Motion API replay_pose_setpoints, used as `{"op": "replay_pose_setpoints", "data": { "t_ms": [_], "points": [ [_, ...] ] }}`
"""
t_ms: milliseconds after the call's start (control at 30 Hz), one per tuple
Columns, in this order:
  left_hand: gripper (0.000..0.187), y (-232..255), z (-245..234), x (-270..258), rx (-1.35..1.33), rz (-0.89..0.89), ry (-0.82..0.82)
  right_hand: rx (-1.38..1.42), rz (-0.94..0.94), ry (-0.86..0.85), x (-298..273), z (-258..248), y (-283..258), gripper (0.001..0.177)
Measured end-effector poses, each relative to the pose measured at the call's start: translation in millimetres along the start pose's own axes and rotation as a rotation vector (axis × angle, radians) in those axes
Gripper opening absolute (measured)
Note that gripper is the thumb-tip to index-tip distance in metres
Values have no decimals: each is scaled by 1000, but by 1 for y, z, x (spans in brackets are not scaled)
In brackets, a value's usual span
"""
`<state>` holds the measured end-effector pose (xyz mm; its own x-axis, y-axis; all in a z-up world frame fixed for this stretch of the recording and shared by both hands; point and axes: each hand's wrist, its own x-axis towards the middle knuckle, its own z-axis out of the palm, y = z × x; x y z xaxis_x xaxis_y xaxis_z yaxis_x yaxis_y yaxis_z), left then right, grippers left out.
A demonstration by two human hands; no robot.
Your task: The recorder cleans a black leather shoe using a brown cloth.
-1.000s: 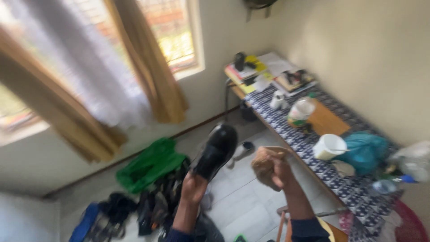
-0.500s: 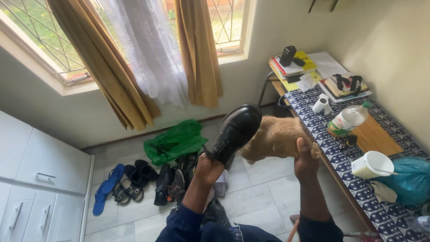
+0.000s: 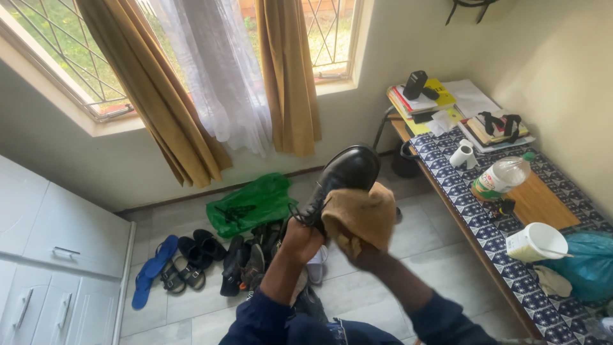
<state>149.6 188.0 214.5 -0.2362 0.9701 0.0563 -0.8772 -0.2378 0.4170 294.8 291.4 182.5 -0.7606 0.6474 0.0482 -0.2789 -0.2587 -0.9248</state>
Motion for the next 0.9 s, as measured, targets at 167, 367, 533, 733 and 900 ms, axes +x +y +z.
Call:
{"op": "replay_pose_setpoints", "data": {
  "t_ms": [167, 367, 533, 733, 900],
  "points": [
    [32, 4, -12, 8, 357, 12, 92, -872, -531, 77, 28, -5, -98, 61],
    [45, 57, 43, -5, 84, -119, -196, -1075, -716, -179, 11, 32, -146, 61],
    [36, 33, 83, 7, 373, 5, 301, -1214, -973, -42, 19, 39, -132, 58],
    [38, 33, 64, 6, 1059, 56, 327, -1280, -1003, -93, 38, 8, -126, 41],
    [42, 30, 61, 2, 1535, 20, 300, -1277, -1049, 101, 21, 28, -99, 52]
  ]
}}
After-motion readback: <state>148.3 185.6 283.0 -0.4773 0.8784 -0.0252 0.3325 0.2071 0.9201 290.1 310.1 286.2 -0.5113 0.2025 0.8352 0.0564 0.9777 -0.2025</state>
